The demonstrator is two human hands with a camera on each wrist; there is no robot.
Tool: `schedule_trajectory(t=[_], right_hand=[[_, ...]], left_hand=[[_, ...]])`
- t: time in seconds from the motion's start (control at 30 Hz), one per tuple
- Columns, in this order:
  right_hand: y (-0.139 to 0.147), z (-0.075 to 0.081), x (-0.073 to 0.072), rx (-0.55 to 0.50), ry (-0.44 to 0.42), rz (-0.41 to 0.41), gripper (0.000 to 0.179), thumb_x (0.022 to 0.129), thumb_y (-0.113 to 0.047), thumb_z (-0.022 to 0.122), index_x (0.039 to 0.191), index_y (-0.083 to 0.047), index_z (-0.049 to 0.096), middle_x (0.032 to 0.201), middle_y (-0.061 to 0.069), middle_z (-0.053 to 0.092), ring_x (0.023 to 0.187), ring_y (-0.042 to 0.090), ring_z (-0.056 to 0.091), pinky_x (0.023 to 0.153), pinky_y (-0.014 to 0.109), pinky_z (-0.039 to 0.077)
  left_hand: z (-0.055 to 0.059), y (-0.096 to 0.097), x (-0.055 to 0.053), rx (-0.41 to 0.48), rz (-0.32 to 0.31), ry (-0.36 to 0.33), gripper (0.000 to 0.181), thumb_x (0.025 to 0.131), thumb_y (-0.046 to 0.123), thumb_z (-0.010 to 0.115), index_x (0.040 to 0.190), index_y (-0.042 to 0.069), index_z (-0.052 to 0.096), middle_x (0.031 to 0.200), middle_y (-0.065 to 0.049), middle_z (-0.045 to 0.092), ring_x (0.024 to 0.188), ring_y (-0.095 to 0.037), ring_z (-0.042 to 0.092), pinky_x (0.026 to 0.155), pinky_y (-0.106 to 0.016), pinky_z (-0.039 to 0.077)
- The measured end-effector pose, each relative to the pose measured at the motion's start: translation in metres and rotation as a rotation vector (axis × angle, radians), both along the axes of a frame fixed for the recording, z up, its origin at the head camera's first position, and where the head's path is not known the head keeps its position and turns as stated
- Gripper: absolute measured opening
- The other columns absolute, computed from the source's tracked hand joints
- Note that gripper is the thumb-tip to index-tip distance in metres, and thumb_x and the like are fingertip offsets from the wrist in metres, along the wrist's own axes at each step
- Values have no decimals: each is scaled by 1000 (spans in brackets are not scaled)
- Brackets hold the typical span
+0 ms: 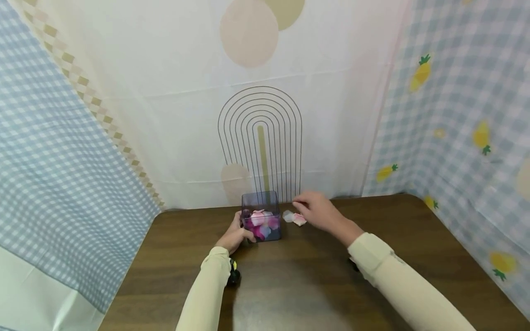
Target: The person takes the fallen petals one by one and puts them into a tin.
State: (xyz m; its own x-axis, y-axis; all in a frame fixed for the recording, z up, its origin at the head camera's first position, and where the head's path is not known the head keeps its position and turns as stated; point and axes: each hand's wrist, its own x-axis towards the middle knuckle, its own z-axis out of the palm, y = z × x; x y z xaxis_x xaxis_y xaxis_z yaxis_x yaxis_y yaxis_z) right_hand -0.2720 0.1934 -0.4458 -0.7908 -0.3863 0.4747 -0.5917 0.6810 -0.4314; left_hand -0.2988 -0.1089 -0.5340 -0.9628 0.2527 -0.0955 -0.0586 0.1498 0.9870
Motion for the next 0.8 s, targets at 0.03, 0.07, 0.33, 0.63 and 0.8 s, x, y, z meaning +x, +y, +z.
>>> schedule_trajectory(t=[0.03, 0.07, 0.33, 0.63, 0.8], right_hand=[[6, -5, 3, 8, 16, -12, 17, 102, -14, 69, 110, -7, 82, 103, 8, 81, 95, 24, 73, 86, 46, 60], [12, -9, 6, 20, 35, -20, 15, 100, -13, 70, 107, -7, 83, 100, 7, 81, 93, 24, 73, 84, 46, 59], [19, -41, 7, 137, 33, -40, 13, 96, -10, 75, 106, -5, 81, 98, 8, 81, 92, 24, 73, 84, 46, 60], [12, -70, -24, 370, -179, -36, 13, 98, -18, 75, 87, -14, 69, 90, 1, 71, 83, 18, 62, 80, 42, 54], [12, -82, -40, 463, -108, -25, 14, 100, -14, 71, 86, -11, 72, 89, 4, 70, 83, 21, 67, 81, 42, 58]], left_hand=[[2, 0, 0, 3, 0, 3, 100, 60, -8, 71, 150, 9, 31, 153, -19, 43, 135, -32, 50, 117, -44, 38], [3, 0, -1, 4, 0, 7, 99, 60, -8, 70, 150, 9, 31, 153, -19, 43, 135, -32, 50, 117, -44, 39], [11, -2, 0, 3, 12, -3, 99, 62, -10, 69, 151, 8, 30, 153, -18, 44, 135, -32, 50, 113, -40, 40], [6, -2, 1, -4, 11, -19, 101, 61, -9, 69, 151, 9, 30, 154, -19, 43, 137, -32, 49, 120, -45, 35], [4, 1, 2, -7, 7, -23, 100, 61, -8, 70, 150, 10, 30, 152, -19, 46, 133, -30, 52, 114, -40, 41]])
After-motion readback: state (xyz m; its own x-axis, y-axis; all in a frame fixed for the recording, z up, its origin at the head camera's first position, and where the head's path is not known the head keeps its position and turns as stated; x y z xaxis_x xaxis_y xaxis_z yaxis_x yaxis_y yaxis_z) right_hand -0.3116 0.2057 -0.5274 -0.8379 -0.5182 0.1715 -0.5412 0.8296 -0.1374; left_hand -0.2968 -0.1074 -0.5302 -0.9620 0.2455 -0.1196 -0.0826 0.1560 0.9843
